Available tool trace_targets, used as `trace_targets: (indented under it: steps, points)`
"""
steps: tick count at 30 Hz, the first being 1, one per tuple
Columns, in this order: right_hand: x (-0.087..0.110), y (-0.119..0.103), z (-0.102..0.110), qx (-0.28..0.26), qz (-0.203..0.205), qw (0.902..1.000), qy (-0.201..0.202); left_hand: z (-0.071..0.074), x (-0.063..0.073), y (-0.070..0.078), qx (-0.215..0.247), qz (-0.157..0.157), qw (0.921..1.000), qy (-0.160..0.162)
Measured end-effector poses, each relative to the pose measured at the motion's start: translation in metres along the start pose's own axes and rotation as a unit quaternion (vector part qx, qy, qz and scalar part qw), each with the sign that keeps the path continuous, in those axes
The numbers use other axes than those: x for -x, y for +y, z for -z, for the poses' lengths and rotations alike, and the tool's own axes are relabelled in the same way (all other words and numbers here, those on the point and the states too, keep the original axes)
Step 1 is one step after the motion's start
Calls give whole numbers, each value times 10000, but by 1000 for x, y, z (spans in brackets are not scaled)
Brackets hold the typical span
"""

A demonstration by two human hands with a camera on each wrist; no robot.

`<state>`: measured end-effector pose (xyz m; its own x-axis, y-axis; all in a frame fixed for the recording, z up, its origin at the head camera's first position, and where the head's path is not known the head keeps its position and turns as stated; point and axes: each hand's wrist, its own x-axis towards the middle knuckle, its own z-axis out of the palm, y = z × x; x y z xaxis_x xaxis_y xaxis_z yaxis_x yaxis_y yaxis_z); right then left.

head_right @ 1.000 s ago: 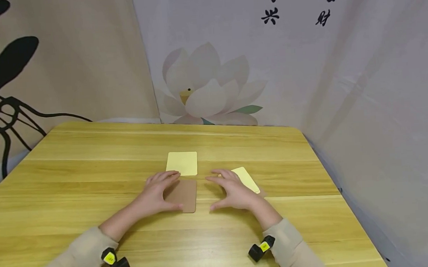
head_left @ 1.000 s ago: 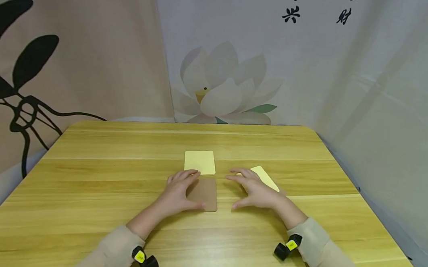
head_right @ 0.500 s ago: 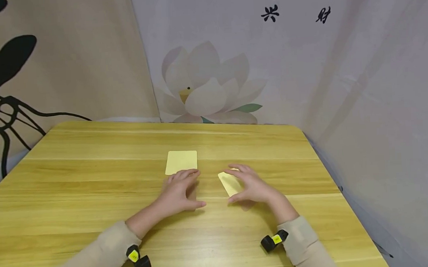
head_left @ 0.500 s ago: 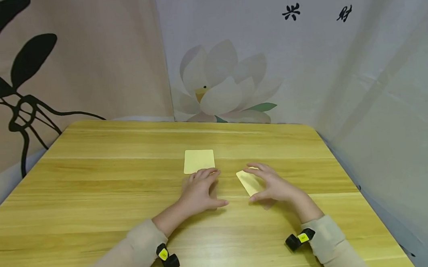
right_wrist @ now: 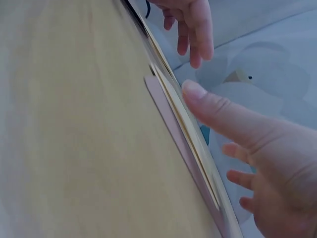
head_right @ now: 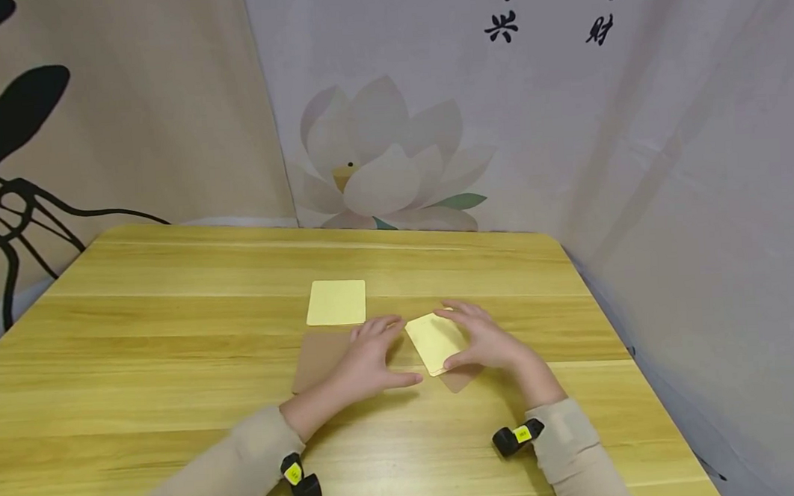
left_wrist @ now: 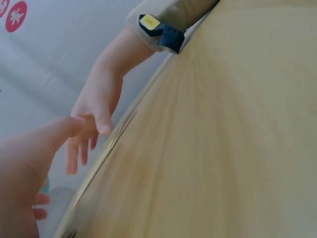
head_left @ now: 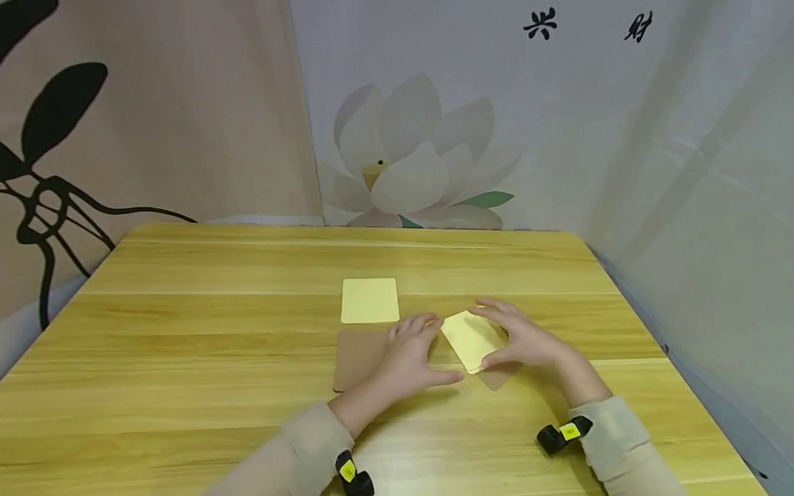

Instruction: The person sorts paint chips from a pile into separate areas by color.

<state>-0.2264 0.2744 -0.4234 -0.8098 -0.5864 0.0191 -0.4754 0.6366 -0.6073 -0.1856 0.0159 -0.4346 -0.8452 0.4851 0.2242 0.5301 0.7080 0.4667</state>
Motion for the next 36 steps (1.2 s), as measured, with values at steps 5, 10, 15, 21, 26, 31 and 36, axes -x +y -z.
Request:
trace_targets:
  steps: [5, 10, 15, 21, 26, 31, 36]
  points:
    - [2, 7, 2, -27, -8, 10000, -12, -9, -8, 9, -96, 119, 9999, 20]
    - [5, 16, 4, -136, -107, 9998, -39, -19, -17, 16, 49, 340, 9994, -20]
    - [5, 23, 4, -388, -163, 9991, -93, -28, -24, 23, 69, 609, 9981, -100]
    - [4, 26, 4, -432, -125, 9989, -131, -33, -29, 27, -161, 833, 9963, -138]
    - [5, 25, 5, -297, -149, 9993, -199, -35, -30, 26, -295, 776, 9964, -151]
    - [6, 24, 5, -160, -141, 9994, -255, -36, -30, 25, -433, 617, 9970, -166]
    - [6, 26, 4, -90, -95, 9996, -249, -36, -31, 24, -473, 544, 9972, -175]
